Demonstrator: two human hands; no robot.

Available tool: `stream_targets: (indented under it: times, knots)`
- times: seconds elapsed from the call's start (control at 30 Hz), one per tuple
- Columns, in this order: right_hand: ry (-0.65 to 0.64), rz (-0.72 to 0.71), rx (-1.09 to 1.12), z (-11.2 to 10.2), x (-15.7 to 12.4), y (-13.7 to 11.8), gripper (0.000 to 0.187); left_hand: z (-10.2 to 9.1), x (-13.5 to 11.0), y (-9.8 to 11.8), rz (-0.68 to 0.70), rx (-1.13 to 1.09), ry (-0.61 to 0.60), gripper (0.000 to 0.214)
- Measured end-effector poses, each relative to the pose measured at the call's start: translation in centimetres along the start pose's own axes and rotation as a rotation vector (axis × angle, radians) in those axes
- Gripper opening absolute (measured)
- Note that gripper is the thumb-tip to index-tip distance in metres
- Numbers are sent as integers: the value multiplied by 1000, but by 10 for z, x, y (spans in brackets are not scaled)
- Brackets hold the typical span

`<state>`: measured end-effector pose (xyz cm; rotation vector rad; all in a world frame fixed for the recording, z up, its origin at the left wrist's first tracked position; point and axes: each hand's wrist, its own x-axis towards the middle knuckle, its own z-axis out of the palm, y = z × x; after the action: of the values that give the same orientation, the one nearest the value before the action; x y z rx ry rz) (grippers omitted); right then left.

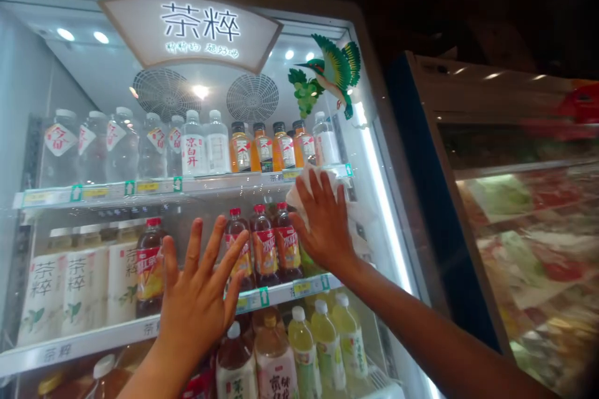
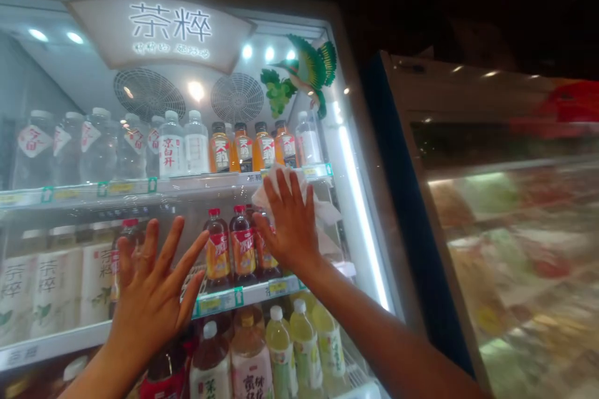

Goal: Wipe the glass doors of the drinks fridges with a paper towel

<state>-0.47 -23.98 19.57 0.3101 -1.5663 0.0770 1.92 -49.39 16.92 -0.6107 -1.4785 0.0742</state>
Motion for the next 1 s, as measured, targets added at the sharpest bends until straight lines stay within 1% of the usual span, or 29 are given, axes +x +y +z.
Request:
stream_targets:
  times: [0.07, 0.13, 0.2, 0.27, 0.33, 0.4, 0.43, 0.57, 0.63, 0.73, 0.77, 0.8, 0.87, 0.93, 1.0]
  knots:
    - [-19, -28, 7, 3, 3, -23, 74, -8, -5, -15, -13, 9, 3, 66]
    - [-60, -119, 12, 7, -3, -48, 76, -18, -13, -33, -12, 18, 1, 65]
    - [-68, -194, -1, 12, -1, -67, 76, -27, -23, -55, -5, 34, -6, 65]
    - [-35, -188, -26, 19, 17, -83, 74, -35, -30, -78, -4, 51, -6, 65]
    - [0, -130, -50, 27, 42, -100, 74, -43, -35, -101, -13, 63, 5, 65]
    - [17, -95, -65, 34, 56, -122, 75, -51, -42, -122, -26, 70, 11, 65]
    - [10, -105, -66, 36, 57, -135, 75, -56, -46, -132, -29, 72, 7, 65]
    - [-54, -226, -52, 45, 51, -188, 76, -73, -63, -168, -18, 72, -13, 65]
    - [-50, -206, -54, 51, 61, -211, 74, -79, -68, -185, -15, 74, -4, 65]
    - [-14, -104, -49, 59, 82, -241, 72, -87, -72, -204, -33, 79, 14, 66]
    - [-10, -98, -40, 61, 85, -252, 73, -89, -74, -208, -43, 78, 18, 66]
    - [-17, -119, -28, 63, 85, -263, 74, -92, -77, -212, -55, 75, 18, 66]
    - [-54, -219, -2, 66, 81, -281, 76, -98, -83, -219, -77, 58, 9, 66]
    - [-90, -305, 15, 69, 82, -294, 76, -104, -89, -224, -88, 40, -9, 66]
    - [-81, -291, 27, 72, 92, -301, 75, -107, -94, -228, -86, 35, -17, 66]
